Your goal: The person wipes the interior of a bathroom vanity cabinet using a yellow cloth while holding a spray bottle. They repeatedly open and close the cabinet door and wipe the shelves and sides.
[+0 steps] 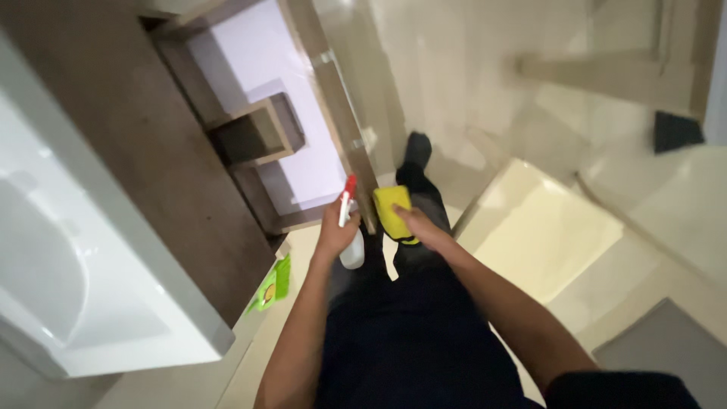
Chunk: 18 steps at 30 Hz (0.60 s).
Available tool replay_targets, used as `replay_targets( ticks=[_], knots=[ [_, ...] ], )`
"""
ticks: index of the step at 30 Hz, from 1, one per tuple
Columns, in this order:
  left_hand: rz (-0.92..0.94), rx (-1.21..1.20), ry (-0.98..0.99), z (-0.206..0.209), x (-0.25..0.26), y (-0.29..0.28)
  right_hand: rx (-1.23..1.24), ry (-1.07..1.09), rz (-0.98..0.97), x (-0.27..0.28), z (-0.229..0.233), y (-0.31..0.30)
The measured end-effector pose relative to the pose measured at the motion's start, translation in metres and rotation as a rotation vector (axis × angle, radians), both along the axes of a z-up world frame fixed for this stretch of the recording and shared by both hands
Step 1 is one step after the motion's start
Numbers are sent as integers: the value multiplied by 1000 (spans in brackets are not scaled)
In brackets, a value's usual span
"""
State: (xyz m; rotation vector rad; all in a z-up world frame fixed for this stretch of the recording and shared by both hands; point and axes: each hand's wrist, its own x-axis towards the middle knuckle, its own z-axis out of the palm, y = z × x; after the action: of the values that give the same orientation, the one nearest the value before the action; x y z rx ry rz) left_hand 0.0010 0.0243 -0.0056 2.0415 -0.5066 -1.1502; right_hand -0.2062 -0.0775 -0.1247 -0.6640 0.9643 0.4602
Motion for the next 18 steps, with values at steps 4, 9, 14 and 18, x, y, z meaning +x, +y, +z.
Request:
replay_targets(
  ticks=[4, 9, 14, 18],
  knots=[
    [54, 40, -103, 39, -18, 22, 40, -126, -328, 0, 42, -36],
    [135, -82, -158, 95, -33, 58, -7, -121, -387, 16, 115, -49],
    [91, -257, -210, 139, -33, 104, 31, -204, -490, 40, 163, 4],
    [-70, -404, -303, 173, -28, 143, 56, -295, -562, 74, 182, 60]
  ],
)
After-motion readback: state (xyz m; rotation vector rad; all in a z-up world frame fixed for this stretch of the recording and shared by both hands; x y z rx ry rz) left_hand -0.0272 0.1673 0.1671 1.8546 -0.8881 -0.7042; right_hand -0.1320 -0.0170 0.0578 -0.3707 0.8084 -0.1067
